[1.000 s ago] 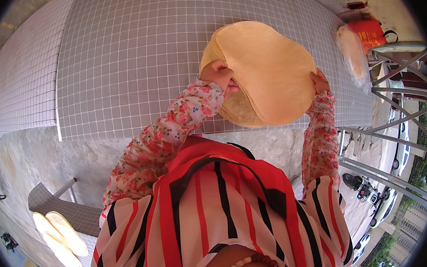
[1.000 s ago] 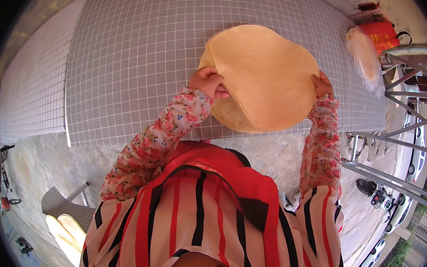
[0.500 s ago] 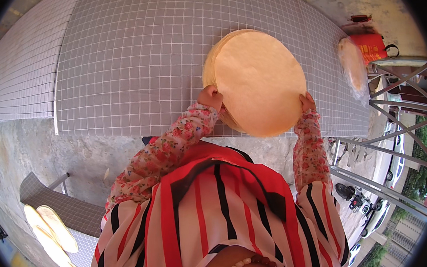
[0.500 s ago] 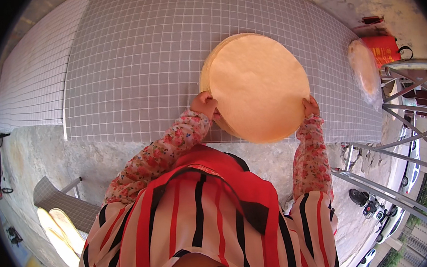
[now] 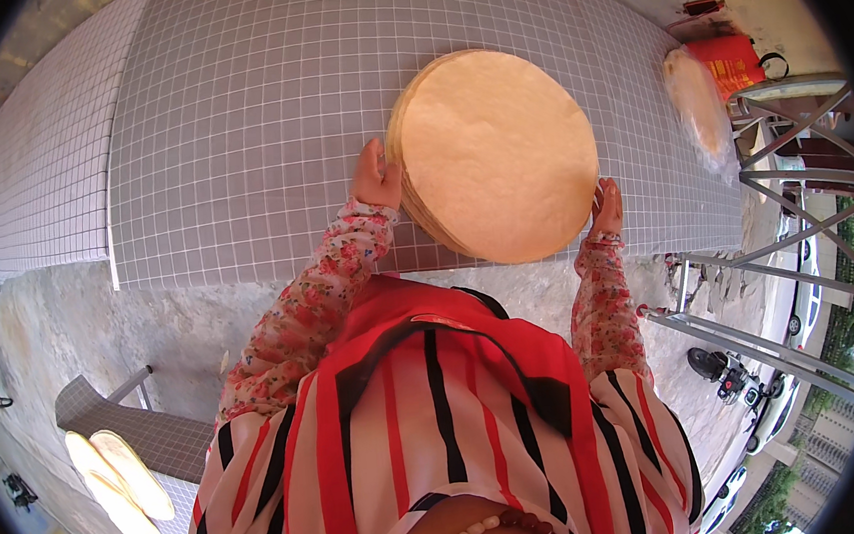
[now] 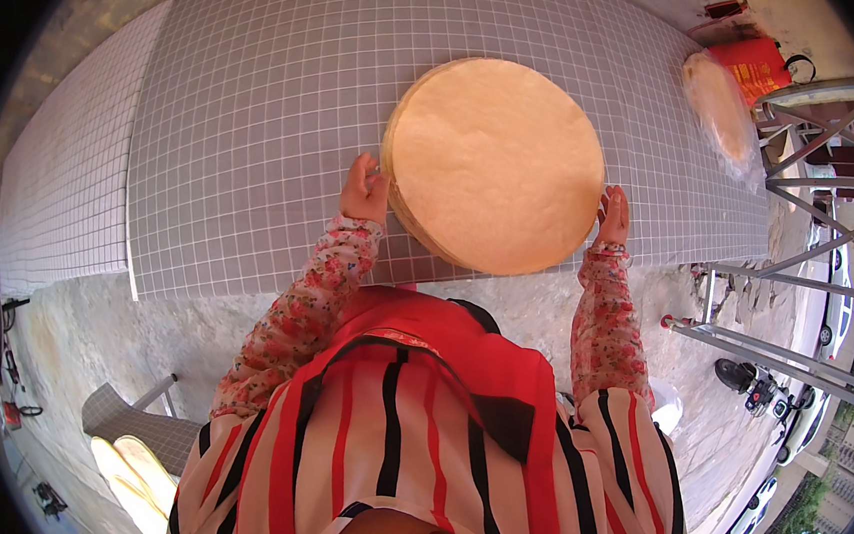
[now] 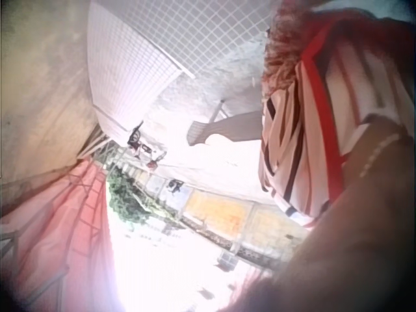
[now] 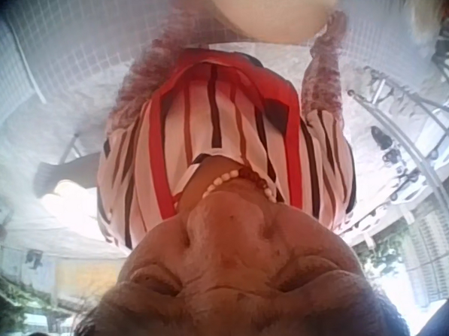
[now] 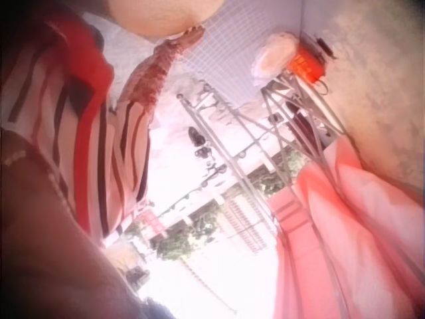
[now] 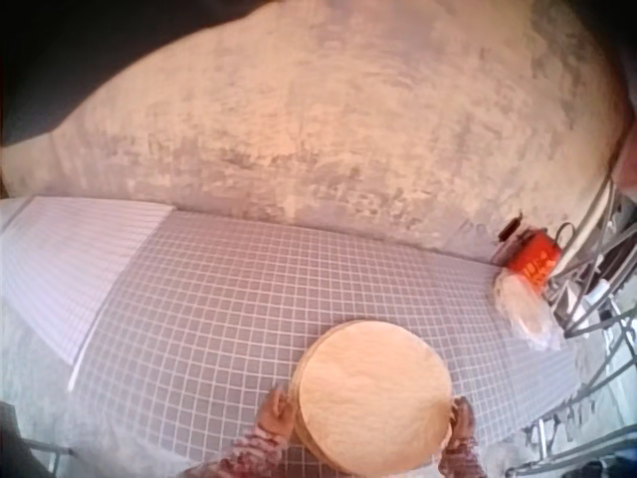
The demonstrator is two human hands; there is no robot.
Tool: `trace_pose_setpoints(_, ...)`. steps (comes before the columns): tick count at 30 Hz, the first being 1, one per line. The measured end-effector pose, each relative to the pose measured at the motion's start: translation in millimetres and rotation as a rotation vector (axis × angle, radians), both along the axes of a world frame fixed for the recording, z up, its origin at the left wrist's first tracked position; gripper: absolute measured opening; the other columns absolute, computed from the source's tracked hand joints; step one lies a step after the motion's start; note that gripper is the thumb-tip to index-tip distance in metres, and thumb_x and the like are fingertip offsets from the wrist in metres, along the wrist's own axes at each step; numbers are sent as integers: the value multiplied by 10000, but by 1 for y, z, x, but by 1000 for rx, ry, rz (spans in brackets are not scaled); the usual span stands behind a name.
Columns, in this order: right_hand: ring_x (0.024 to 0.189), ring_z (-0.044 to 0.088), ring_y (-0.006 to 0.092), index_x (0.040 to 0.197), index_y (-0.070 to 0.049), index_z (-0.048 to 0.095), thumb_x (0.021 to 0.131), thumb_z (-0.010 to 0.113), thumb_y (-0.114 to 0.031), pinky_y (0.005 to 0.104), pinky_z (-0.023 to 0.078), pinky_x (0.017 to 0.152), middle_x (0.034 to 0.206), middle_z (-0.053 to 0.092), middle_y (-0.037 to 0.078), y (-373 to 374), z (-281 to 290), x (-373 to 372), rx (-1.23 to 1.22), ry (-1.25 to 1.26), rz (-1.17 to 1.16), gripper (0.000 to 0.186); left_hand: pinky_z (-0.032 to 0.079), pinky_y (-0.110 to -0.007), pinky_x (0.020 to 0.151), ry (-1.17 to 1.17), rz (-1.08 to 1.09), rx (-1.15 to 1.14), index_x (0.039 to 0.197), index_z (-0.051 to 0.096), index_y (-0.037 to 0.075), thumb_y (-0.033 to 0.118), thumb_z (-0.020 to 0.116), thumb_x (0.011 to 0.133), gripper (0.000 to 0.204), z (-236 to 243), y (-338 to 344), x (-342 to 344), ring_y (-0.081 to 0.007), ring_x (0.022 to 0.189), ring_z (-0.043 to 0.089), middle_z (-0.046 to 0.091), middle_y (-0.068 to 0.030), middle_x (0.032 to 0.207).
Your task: The person stacks large, thin circular flatbreads on a table by hand, picking up individual pieces and organizing them into stacks.
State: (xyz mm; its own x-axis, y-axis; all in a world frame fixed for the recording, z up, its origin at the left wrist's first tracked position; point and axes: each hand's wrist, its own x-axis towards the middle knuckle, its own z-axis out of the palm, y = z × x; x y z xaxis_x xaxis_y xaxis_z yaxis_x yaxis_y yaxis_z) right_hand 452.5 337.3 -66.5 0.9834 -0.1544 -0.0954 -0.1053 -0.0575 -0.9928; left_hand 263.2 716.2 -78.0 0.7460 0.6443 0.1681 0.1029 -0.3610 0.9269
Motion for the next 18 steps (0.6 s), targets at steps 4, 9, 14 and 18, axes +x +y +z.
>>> trace_pose_setpoints(4, 1165, 505, 242, 1381, -14, 328, 970, 412, -327, 359, 448, 949, 1306, 486, 137, 22, -17, -18, 282, 55, 200, 523, 487, -343, 818, 64, -9, -24, 1279, 454, 15, 85, 490, 882, 405, -2, -17, 7, -267, 971, 617, 618, -171, 1095)
trace_pose_setpoints(9, 1136, 527, 242, 1377, -10, 325, 968, 415, -348, 366, 463, 931, 1299, 488, 143, 26, -14, -18, 266, 38, 187, 539, 482, -378, 844, 82, -4, 37, 1259, 469, 13, 70, 424, 881, 385, -20, -9, 3, -344, 1018, 591, 590, -211, 1132)
trace_pose_setpoints(14, 1135, 522, 247, 1372, 14, 320, 953, 428, -401, 356, 448, 945, 1295, 481, 158, 27, -11, -29, 211, 19, 55, 599, 485, -385, 831, 67, -96, 30, 1236, 491, 14, 49, 408, 864, 383, -22, -3, 6, -358, 1003, 592, 583, -224, 1134)
trace_pose_setpoints(18, 1193, 477, 245, 1397, -5, 307, 951, 411, -423, 349, 397, 982, 1344, 452, 139, 24, -21, -23, 246, 69, 55, 619, 481, -356, 836, 125, -148, -96, 1236, 495, 17, 64, 418, 884, 364, -16, -2, 10, -297, 1008, 605, 599, -182, 1142)
